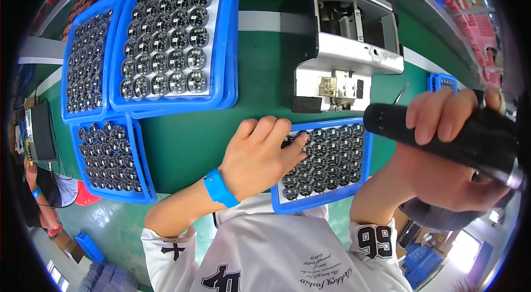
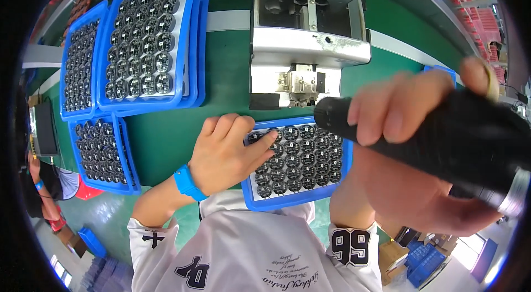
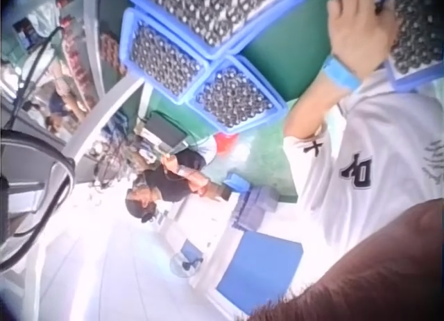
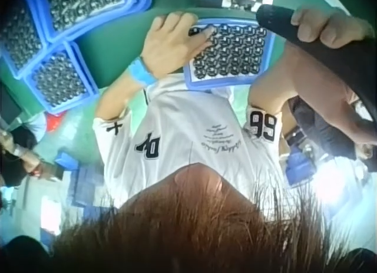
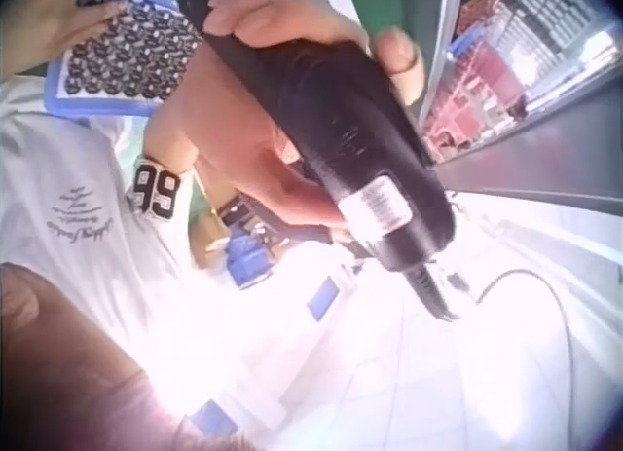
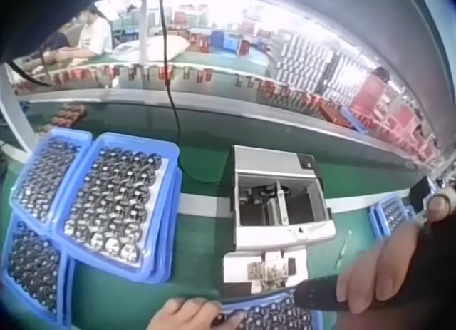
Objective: The person assembles electronic circuit boards by hand at a production station, then tests them. An electric screwdriver is used to secure electronic components onto the circuit boards, which are stored in blue trays.
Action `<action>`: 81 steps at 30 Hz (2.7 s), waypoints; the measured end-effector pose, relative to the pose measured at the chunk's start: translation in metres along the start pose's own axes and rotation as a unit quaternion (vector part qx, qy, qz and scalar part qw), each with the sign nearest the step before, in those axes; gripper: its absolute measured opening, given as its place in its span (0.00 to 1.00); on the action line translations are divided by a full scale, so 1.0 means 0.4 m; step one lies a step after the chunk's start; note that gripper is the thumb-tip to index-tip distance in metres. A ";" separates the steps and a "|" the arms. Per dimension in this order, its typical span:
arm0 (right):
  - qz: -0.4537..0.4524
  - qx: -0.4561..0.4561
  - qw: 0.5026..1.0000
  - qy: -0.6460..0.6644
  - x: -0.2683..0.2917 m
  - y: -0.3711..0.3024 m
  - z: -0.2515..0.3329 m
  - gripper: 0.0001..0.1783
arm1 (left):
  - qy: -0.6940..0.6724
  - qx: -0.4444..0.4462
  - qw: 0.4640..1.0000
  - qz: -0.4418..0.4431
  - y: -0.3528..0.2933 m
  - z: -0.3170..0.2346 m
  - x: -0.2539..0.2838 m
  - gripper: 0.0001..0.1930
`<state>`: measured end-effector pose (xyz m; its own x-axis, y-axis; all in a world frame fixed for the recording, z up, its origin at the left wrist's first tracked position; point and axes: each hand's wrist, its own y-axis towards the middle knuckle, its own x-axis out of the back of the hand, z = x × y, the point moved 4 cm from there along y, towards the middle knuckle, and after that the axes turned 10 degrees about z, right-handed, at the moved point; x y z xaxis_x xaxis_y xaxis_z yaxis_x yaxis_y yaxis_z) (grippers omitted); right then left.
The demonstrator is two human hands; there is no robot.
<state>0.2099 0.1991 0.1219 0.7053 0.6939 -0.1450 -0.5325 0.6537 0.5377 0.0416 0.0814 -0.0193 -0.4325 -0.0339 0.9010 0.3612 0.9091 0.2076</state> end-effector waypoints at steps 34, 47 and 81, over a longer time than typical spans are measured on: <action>-0.081 -0.030 0.996 -0.002 -0.078 -0.154 -0.103 0.50 | -0.014 0.018 1.000 -0.015 -0.007 -0.001 -0.010 0.20; -0.061 -0.030 0.998 -0.010 -0.081 -0.168 -0.136 0.56 | -0.023 0.019 0.999 -0.018 -0.011 0.000 -0.016 0.20; 0.002 -0.002 0.998 0.060 0.001 -0.003 -0.024 0.59 | -0.028 0.010 0.999 -0.022 0.005 0.003 0.005 0.16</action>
<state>0.2063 0.2015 0.1131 0.6425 0.7274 -0.2408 -0.5371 0.6517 0.5355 0.0404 0.0834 -0.0174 -0.4934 -0.0508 0.8683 0.3240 0.9157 0.2377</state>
